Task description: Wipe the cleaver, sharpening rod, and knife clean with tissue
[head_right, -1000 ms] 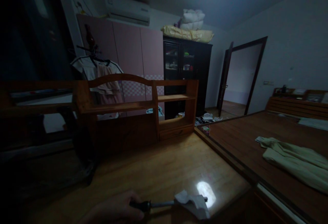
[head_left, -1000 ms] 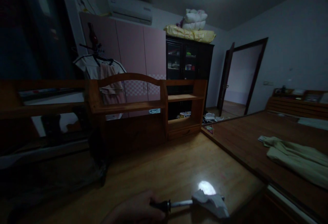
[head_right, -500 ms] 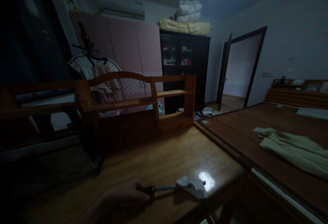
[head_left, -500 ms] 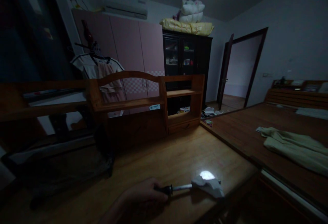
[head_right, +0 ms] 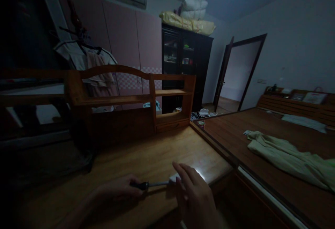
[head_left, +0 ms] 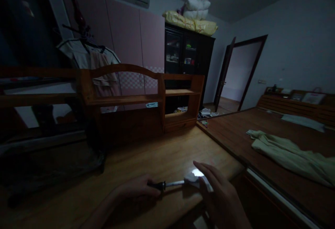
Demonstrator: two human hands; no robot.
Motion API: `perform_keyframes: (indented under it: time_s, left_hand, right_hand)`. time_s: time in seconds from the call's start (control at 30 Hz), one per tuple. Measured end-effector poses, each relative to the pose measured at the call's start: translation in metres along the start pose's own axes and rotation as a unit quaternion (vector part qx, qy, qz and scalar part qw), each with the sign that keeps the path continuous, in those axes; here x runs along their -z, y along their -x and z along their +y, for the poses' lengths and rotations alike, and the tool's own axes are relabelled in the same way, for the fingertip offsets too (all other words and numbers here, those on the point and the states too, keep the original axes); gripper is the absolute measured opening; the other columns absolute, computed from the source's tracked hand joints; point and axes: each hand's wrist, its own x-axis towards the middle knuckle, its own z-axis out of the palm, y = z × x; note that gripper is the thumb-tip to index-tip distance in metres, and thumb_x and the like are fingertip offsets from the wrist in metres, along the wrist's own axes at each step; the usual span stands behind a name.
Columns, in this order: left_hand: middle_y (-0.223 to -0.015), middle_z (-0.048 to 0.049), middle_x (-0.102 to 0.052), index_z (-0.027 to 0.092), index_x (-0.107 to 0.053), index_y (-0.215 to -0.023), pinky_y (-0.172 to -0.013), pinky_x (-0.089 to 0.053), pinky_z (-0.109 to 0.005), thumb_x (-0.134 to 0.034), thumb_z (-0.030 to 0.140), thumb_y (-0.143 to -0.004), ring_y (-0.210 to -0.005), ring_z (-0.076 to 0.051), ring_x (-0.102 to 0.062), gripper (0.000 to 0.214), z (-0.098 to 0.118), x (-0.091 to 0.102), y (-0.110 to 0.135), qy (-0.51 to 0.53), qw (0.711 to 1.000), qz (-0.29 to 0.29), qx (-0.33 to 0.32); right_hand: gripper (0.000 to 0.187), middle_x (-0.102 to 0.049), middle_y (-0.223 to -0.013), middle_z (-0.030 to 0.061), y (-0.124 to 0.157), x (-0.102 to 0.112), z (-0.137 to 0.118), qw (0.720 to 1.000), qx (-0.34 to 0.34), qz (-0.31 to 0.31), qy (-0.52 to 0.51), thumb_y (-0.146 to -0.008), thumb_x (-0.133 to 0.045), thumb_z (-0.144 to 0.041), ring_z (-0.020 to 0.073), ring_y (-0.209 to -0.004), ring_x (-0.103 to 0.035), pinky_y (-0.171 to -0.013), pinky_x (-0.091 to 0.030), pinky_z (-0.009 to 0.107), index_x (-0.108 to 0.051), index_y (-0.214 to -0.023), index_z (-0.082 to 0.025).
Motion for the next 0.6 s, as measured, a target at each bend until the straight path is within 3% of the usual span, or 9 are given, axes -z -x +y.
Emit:
perform_keyframes:
  time_s: [0.1, 0.2, 0.27, 0.4, 0.6]
  left_hand:
    - [-0.057, 0.0008, -0.054, 0.013, -0.074, -0.088, -0.030, -0.020, -0.016, -0.067, 0.049, -0.075, -0.035, -0.004, -0.033, 0.039, 0.001, 0.000, 0.000, 0.002, 1.000, -0.008, -0.008]
    - [-0.055, 0.0016, -0.053, 0.014, -0.073, -0.091, -0.030, -0.021, -0.015, -0.067, 0.047, -0.075, -0.034, -0.004, -0.033, 0.037, 0.000, 0.001, -0.001, 0.021, 0.999, -0.020, -0.017]
    - [-0.057, 0.0011, -0.054, 0.014, -0.073, -0.093, -0.031, -0.022, -0.015, -0.067, 0.047, -0.076, -0.034, -0.004, -0.033, 0.037, -0.001, 0.001, -0.001, 0.025, 0.999, -0.023, -0.021]
    - [-0.061, 0.0001, -0.056, 0.016, -0.074, -0.094, -0.032, -0.021, -0.016, -0.067, 0.049, -0.075, -0.035, -0.004, -0.033, 0.039, 0.000, 0.002, 0.000, 0.009, 1.000, -0.014, -0.014]
    - [-0.061, 0.0002, -0.056, 0.017, -0.074, -0.095, -0.034, -0.023, -0.016, -0.066, 0.050, -0.076, -0.038, -0.004, -0.035, 0.040, 0.002, 0.003, 0.003, -0.005, 1.000, -0.007, -0.010]
  right_hand:
    - [0.046, -0.047, -0.141, 0.0076, 0.016, -0.039, 0.049, 0.990, -0.016, -0.128, 0.049, -0.090, -0.045, -0.021, 0.0233, -0.121, -0.053, -0.093, -0.052, 0.037, -0.048, -0.136, -0.028]
    - [0.044, -0.047, -0.140, 0.0044, 0.040, -0.072, 0.076, 0.987, -0.034, -0.143, 0.058, -0.090, -0.047, -0.024, 0.0263, -0.127, -0.045, -0.103, -0.043, 0.046, -0.050, -0.134, -0.031]
    - [0.045, -0.049, -0.138, 0.0040, 0.051, -0.083, 0.082, 0.989, -0.040, -0.135, 0.047, -0.090, -0.048, -0.023, 0.0263, -0.128, -0.045, -0.105, -0.040, 0.047, -0.050, -0.134, -0.031]
    - [0.048, -0.049, -0.138, 0.0031, 0.058, -0.087, 0.088, 0.991, -0.077, -0.107, 0.030, -0.091, -0.040, -0.021, 0.0243, -0.126, -0.047, -0.104, -0.042, 0.044, -0.046, -0.137, -0.030]
    - [0.043, -0.056, -0.131, 0.0015, 0.060, -0.076, 0.097, 0.985, -0.134, -0.097, -0.046, -0.088, -0.041, -0.028, 0.0234, -0.116, -0.057, -0.094, -0.050, 0.035, -0.057, -0.128, -0.031]
